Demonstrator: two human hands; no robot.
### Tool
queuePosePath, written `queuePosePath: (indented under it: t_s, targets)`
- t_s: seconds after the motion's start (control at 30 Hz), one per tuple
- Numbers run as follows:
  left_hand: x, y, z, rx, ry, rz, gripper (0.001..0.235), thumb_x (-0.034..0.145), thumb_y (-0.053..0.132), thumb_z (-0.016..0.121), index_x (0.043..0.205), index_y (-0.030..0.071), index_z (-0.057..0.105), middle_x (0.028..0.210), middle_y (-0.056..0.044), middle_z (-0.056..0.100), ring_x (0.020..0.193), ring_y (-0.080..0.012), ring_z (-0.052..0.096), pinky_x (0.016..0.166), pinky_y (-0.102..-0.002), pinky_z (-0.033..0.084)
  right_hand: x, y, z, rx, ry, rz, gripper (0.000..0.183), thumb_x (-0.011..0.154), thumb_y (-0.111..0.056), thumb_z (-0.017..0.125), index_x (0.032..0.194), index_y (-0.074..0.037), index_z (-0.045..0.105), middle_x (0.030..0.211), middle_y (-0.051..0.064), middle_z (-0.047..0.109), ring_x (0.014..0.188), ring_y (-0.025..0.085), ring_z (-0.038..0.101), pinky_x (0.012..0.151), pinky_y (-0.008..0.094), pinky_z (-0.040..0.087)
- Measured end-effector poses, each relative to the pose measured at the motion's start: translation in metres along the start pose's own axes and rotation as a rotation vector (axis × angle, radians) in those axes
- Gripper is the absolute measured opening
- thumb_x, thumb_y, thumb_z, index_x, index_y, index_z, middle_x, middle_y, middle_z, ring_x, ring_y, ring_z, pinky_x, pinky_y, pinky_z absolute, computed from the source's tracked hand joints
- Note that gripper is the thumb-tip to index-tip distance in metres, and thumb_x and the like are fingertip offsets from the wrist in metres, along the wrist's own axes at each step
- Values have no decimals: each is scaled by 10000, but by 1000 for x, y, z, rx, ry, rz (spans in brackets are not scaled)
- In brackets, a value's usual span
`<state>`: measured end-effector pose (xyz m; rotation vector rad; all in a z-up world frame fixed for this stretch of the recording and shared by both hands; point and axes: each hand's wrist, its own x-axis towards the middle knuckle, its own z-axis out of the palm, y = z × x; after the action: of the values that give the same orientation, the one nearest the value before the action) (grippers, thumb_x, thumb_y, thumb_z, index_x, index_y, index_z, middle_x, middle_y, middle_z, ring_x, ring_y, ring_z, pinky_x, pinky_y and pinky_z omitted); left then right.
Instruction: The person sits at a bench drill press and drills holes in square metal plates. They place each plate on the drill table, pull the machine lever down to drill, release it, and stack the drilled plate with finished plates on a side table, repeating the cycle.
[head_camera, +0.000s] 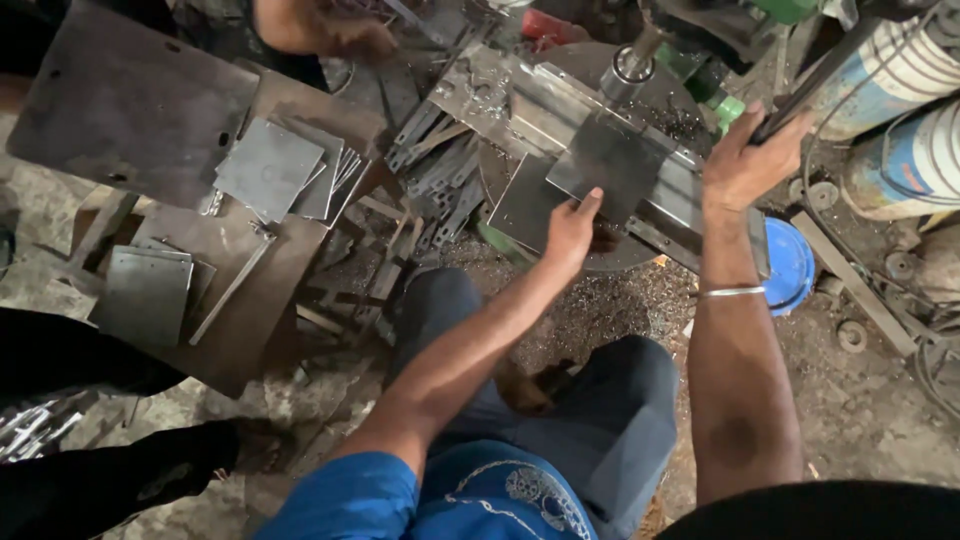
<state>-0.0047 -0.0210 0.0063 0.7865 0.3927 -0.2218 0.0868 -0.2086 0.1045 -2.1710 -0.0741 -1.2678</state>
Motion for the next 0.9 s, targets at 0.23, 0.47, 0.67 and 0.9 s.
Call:
queuePosePath:
  t_s: [0.23, 0.47, 0.67, 0.9]
  targets:
    - [5, -17, 6, -35, 4, 107, 381, 1021, 342, 613, 966, -34, 620, 675, -132, 672, 503, -247, 681, 401, -365, 540, 2, -10, -5, -26, 45, -117, 399, 1119, -200, 667, 1316, 110, 512, 1015, 298, 678, 907, 505, 646, 810, 558, 497]
    - [19, -33, 10, 21, 94, 299, 348, 1016, 297, 658, 916, -36, 686, 668, -77, 637, 479, -166, 609, 408, -335, 456, -1, 25, 12, 6, 44, -70, 593, 1108, -319, 607, 1446, 145, 458, 1212, 335, 704, 1085, 506, 680, 959, 537, 540]
    - [23, -38, 13, 244, 199, 436, 383, 1024, 288, 661, 914, -77, 706, 645, -108, 680, 515, -187, 679, 445, -327, 524, 7, 11, 6, -93, -8, 6, 714, 1125, -457, 537, 1457, 162, 411, 1368, 372, 624, 1265, 515, 625, 1118, 533, 471]
    - [-3, -13, 18, 68, 64, 250, 407, 1020, 314, 619, 907, -76, 659, 645, -136, 648, 496, -237, 663, 397, -392, 493, 15, 59, 11, -145, -72, -64, 732, 1219, -414, 554, 1578, 164, 285, 1591, 397, 413, 1489, 516, 440, 1273, 512, 346]
